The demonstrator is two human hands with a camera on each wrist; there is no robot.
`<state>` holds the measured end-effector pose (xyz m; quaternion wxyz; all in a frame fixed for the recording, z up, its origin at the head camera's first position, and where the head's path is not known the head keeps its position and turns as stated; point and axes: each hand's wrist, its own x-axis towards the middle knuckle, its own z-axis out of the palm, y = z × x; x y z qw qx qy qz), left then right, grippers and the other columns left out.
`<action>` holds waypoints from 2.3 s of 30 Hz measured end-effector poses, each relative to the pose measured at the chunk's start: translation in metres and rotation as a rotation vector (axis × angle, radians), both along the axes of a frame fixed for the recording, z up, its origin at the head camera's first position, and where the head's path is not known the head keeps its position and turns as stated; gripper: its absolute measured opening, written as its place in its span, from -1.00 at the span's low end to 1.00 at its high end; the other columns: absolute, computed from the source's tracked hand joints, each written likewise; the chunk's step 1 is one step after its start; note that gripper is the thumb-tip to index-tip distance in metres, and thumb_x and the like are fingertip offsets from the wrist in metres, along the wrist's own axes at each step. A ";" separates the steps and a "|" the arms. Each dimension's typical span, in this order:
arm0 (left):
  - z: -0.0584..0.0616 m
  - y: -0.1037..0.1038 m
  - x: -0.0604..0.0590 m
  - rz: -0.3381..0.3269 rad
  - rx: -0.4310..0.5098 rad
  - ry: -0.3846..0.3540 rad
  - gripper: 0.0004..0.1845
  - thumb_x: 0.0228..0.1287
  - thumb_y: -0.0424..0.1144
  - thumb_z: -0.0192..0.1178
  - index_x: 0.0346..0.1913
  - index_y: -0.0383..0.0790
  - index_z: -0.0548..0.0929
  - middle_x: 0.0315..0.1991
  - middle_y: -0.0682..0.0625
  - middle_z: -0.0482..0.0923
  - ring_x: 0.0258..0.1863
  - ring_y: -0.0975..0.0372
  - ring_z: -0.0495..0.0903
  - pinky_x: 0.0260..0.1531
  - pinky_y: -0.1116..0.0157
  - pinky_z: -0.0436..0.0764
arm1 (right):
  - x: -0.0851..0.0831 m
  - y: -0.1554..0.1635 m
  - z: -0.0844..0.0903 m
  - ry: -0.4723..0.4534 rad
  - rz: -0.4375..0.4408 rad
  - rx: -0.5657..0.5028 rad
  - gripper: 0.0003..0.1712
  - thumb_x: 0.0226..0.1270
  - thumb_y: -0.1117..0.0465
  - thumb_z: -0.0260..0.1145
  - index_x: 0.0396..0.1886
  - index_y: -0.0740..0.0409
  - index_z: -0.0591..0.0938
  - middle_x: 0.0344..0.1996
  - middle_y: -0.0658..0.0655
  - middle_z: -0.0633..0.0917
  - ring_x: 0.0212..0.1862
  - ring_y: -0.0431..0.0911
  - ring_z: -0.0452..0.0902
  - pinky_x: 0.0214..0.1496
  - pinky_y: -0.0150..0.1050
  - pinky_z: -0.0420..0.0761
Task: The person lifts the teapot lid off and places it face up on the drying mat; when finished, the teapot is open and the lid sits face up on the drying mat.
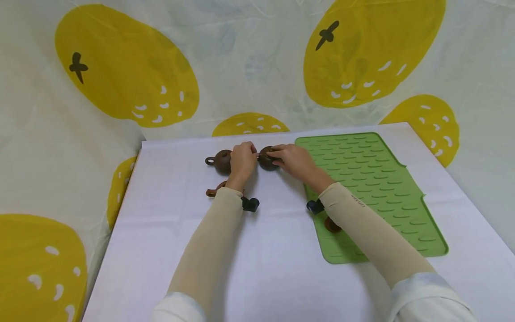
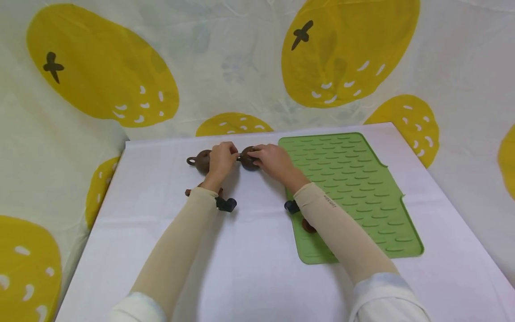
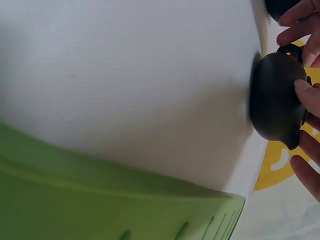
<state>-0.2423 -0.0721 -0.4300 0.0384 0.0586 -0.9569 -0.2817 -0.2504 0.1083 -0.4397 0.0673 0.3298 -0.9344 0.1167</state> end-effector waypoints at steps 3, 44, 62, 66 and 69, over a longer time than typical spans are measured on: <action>-0.001 0.001 0.000 0.005 0.008 0.014 -0.89 0.36 -0.26 0.33 -0.34 -0.18 0.71 -0.28 -0.11 0.76 -0.14 -0.04 0.71 -0.03 0.00 0.64 | 0.000 0.000 0.000 0.024 -0.012 -0.007 -0.60 0.37 0.15 0.42 0.19 -0.06 0.72 0.20 0.12 0.73 0.13 0.10 0.71 0.02 0.02 0.69; -0.002 -0.001 0.000 -0.020 0.049 0.046 -0.91 0.37 -0.31 0.31 -0.33 -0.21 0.70 -0.29 -0.12 0.76 -0.15 -0.03 0.71 0.00 -0.01 0.63 | 0.000 0.000 0.004 0.063 -0.030 -0.080 -0.60 0.24 0.14 0.53 0.10 -0.06 0.77 0.07 0.12 0.78 -0.07 0.05 0.76 -0.30 -0.09 0.60; -0.002 -0.004 0.000 -0.035 0.065 0.034 -0.90 0.38 -0.31 0.29 -0.33 -0.21 0.69 -0.26 -0.13 0.75 -0.12 -0.03 0.70 0.06 -0.03 0.61 | -0.002 -0.003 0.005 0.030 -0.047 -0.080 -0.54 0.22 0.14 0.54 0.15 -0.07 0.75 0.08 0.12 0.76 -0.03 0.06 0.74 -0.21 -0.06 0.64; -0.004 -0.004 0.000 -0.045 0.062 0.018 -0.91 0.40 -0.30 0.28 -0.29 -0.21 0.70 -0.26 -0.12 0.75 -0.13 -0.02 0.70 0.04 -0.01 0.62 | -0.003 -0.002 0.007 -0.013 -0.064 -0.077 -0.50 0.22 0.13 0.54 0.19 -0.05 0.72 0.12 0.16 0.74 0.05 0.09 0.72 -0.06 0.00 0.67; -0.004 -0.004 0.000 -0.044 0.063 0.014 -0.91 0.40 -0.30 0.27 -0.28 -0.22 0.71 -0.25 -0.12 0.75 -0.13 -0.03 0.70 0.01 0.00 0.64 | -0.004 -0.001 0.009 -0.046 -0.061 -0.094 -0.48 0.22 0.15 0.54 0.20 -0.01 0.71 0.14 0.19 0.73 0.10 0.11 0.70 0.06 0.03 0.66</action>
